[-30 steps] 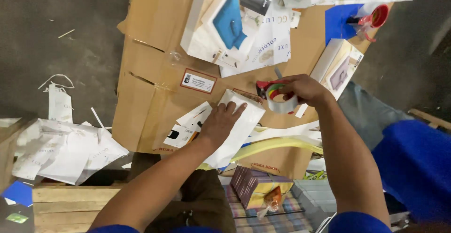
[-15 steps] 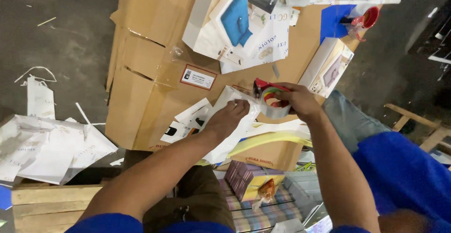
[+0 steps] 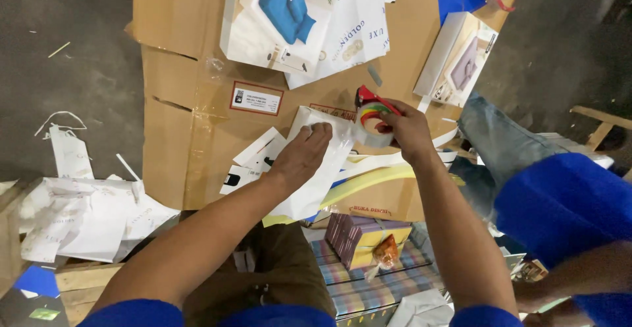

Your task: Wrapping small boxes in paper sheets and securing them with tape.

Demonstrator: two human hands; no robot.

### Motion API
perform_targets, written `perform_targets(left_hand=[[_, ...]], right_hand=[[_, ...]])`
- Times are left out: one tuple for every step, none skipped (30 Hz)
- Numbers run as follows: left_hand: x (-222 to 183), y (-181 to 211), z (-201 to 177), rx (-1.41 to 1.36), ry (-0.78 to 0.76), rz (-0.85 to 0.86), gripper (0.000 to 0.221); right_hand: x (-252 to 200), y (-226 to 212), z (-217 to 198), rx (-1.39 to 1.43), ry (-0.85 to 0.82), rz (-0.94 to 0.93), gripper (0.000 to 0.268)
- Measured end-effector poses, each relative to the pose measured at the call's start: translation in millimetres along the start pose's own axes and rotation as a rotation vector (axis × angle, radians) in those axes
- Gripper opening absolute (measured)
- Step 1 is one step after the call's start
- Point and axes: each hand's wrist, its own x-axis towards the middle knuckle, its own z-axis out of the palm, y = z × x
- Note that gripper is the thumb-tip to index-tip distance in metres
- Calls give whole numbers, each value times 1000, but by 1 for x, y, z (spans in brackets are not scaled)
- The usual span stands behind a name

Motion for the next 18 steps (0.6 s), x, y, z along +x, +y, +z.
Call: perform_targets(left_hand=[[-3,2,-1,-1,-5,-2,47],[-3,2,-1,28,1,-5,48],[-3,1,-2,58,7,-8,51],[-4,1,-6,53,3,-13,51],[-4,0,-9,-94,-71,-50,71],[-4,-2,-12,-239,-140,-89,94],[-7,1,-8,-241,-140,-93,94],[-8,3,-5,-346,-162,-158,104],[-10,5,-2,-451,-183,-223,116],[-10,8,2,-454,-182,-223,116],[-11,10,6,-486,-153,-259,118],[-12,14,9,-522,-124,-295,121],[-13,17,10,-529,-123,-295,121],[-13,17,13,-552,-97,-300,120],[-13,16,15,-576,-70,-306,120],[-11,16,17,-574,-57,-309,120],[-10,17,19,-594,-57,-310,120],[-8,18,22,-618,-59,-317,120]], right_hand=[[3,3,4,-1,-5,2,35],[8,2,7,-80,-5,-72,35],[14,0,11,-158,-4,-147,35],[9,-8,19,-163,-9,-145,35],[4,-17,27,-299,-20,-178,34],[1,-26,35,-434,-27,-215,34],[7,-30,40,-438,-29,-216,34],[13,-36,43,-622,-28,-261,33],[19,-41,47,-806,-26,-306,33],[26,-47,52,-809,-25,-305,33],[32,-53,58,-951,-43,-347,32],[36,-59,62,-1095,-63,-387,31],[38,-57,64,-1100,-64,-382,31],[41,-59,68,-1164,-93,-339,30],[44,-62,73,-1227,-122,-295,29],[45,-61,70,-1233,-111,-302,29],[47,-61,68,-1226,-171,-267,29],[50,-61,67,-1221,-236,-232,30]])
